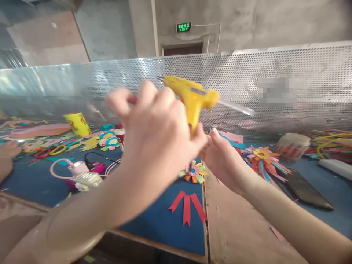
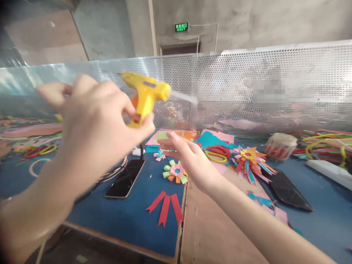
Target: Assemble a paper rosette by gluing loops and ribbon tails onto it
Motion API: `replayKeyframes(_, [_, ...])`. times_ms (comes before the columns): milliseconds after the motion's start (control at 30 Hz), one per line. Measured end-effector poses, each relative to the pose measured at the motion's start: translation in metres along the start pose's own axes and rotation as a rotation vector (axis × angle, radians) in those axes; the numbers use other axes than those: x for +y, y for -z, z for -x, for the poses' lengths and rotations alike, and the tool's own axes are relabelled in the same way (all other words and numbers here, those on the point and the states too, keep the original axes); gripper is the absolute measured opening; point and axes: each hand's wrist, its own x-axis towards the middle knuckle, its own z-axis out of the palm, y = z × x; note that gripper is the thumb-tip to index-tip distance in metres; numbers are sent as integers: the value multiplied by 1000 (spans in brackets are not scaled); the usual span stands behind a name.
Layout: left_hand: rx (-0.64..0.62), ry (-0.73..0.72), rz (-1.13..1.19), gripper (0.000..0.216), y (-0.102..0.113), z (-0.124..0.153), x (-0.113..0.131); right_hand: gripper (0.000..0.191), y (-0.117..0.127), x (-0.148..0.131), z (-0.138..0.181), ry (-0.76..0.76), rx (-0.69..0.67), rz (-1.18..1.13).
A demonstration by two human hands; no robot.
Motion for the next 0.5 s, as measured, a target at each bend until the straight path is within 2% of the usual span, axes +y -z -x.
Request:
replayKeyframes(100, [-24,-113,137,30,26,28,42,36,-18,-17,9,41,-24,-187])
replayKeyframes(200, [8,-146,223,25,33,47,59,22,-27,-29,25,-30,78,-238])
replayKeyframes(300, [-3,-191,476,19,26,60,58,22,-25,-35,41,-75,182,-274])
replayKeyframes(400, [53,-354,809,13,7,75,43,33,-18,-40,60,-37,339,-309])
replayKeyframes(433, [74,-389,836,10,-1,82,37,36,-14,-40,68,-16,395,-304])
replayKeyframes(500, [-16,-441,767,8,-19,100,27,37,-5,-40,87,2,471,-268])
